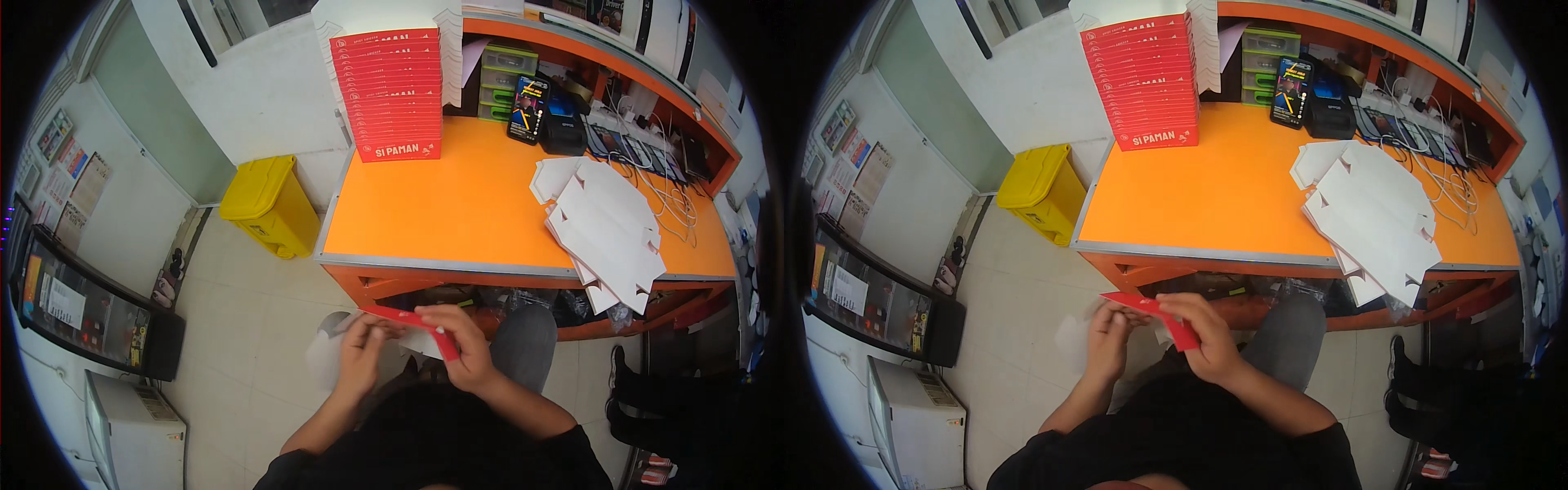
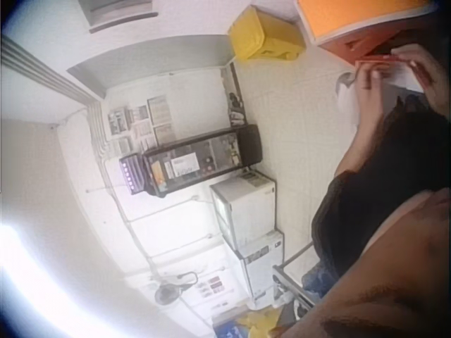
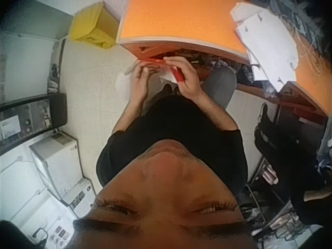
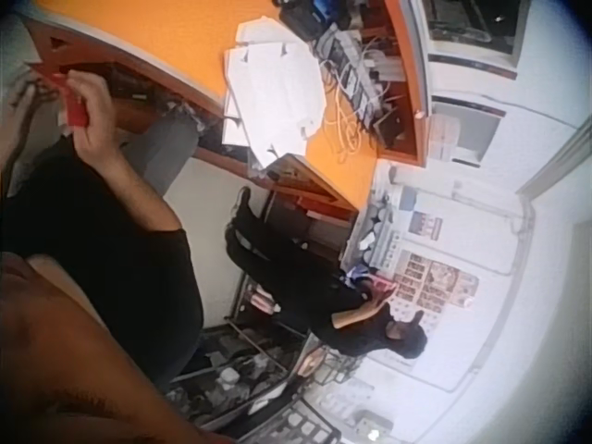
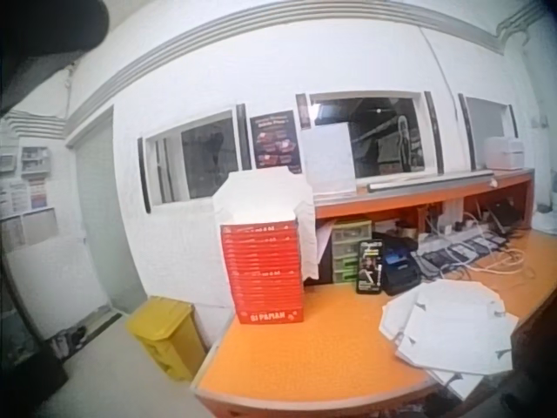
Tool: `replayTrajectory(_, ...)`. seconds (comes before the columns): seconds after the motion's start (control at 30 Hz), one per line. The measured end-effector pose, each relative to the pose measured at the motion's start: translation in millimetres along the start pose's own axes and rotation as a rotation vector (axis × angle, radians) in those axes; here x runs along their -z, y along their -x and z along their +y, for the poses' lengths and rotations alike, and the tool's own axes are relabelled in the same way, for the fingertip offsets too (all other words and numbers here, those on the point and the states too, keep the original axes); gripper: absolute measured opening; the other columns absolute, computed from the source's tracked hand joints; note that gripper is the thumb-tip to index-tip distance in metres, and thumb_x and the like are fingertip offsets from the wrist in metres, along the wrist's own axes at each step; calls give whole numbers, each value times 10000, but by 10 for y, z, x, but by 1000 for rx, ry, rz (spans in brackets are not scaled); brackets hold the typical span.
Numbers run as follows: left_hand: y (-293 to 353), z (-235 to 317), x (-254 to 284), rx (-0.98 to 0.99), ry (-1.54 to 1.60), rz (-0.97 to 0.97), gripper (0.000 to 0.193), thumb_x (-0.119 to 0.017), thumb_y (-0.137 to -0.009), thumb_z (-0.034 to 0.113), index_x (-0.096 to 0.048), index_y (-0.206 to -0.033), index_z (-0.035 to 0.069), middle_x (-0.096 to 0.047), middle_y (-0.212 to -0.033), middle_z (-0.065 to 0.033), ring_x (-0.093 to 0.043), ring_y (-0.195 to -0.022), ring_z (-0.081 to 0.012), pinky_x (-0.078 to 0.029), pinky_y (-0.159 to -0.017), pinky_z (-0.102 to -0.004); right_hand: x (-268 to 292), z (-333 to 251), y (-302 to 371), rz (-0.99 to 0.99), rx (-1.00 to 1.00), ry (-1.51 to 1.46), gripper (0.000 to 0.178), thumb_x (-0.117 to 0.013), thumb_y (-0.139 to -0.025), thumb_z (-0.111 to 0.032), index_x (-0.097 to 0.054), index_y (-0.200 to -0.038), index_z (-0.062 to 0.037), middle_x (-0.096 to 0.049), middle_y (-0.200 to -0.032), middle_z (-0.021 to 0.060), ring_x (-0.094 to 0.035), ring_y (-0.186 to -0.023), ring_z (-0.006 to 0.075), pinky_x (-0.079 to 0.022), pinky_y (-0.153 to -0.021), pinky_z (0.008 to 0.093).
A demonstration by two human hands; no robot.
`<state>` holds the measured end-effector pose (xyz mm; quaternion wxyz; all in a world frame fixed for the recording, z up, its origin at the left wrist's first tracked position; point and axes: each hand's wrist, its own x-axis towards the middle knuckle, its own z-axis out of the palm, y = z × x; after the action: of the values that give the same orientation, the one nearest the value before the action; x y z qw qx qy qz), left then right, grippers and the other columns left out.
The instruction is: The person adjusts a stack of assembled food boxes on a counter, takes flat paper carton cutouts, and folds them into boxes by hand.
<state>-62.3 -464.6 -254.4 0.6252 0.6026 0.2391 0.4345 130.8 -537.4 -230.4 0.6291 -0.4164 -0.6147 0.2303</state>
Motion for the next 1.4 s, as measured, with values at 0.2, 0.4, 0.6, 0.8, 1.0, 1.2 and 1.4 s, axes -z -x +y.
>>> replayTrajectory(0.2,-39,-64,236,129,145,259,333,-480,-1130,216,-701,-1144,-32,-723,-1002,-65,-692,-973,-166,-532,-969,-334,-18,41,68,-198,158,129,358,-744,-907,-47,-657,-1255,-42,-614,-1381,195,-589,-1323,406,-490,-1092,493)
replayTrajectory(0.4,73,-239,285,155,213,313,448,-459,-1128,327,-707,-1135,-45,-744,-1115,-133,-703,-1048,-195,-544,-951,-351,83,111,74,-197,200,147,393,-773,-889,-85,-660,-1264,-57,-632,-1360,192,-602,-1305,410,-494,-1079,506)
replayTrajectory(0.6,47,-128,383,271,308,293,532,-392,-1134,362,-683,-1161,-82,-729,-1143,-168,-693,-1075,-223,-530,-941,-368,125,44,69,-318,244,300,409,-716,-819,-34,-693,-1219,-113,-634,-1384,114,-588,-1323,364,-493,-1062,515)
replayTrajectory(0.8,13,-160,415,435,259,246,509,-416,-1135,361,-688,-1161,-69,-736,-1131,-157,-696,-1026,-203,-525,-928,-337,116,80,135,-398,351,507,362,-723,-810,-81,-711,-1167,-143,-624,-1417,64,-585,-1328,335,-494,-1058,497)
replayTrajectory(1.0,12,-91,302,395,242,210,318,-535,-1110,244,-712,-1117,-20,-753,-1018,-85,-699,-910,-143,-536,-869,-300,62,121,194,-391,338,466,419,-716,-831,-68,-721,-1239,-160,-616,-1446,70,-563,-1378,324,-462,-1129,520)
replayTrajectory(1.2,0,-48,324,364,306,292,256,-583,-1091,206,-717,-1098,-12,-757,-1018,-78,-695,-906,-122,-535,-877,-285,10,174,220,-257,257,330,449,-683,-860,-5,-706,-1298,-102,-633,-1434,124,-558,-1403,330,-396,-1197,547)
replayTrajectory(1.4,38,-155,252,271,242,326,226,-601,-1085,189,-718,-1090,-4,-749,-1036,-68,-679,-932,-109,-529,-884,-277,-115,94,181,-18,15,190,349,-698,-939,-75,-675,-1284,-19,-628,-1388,189,-602,-1315,387,-439,-1144,522)
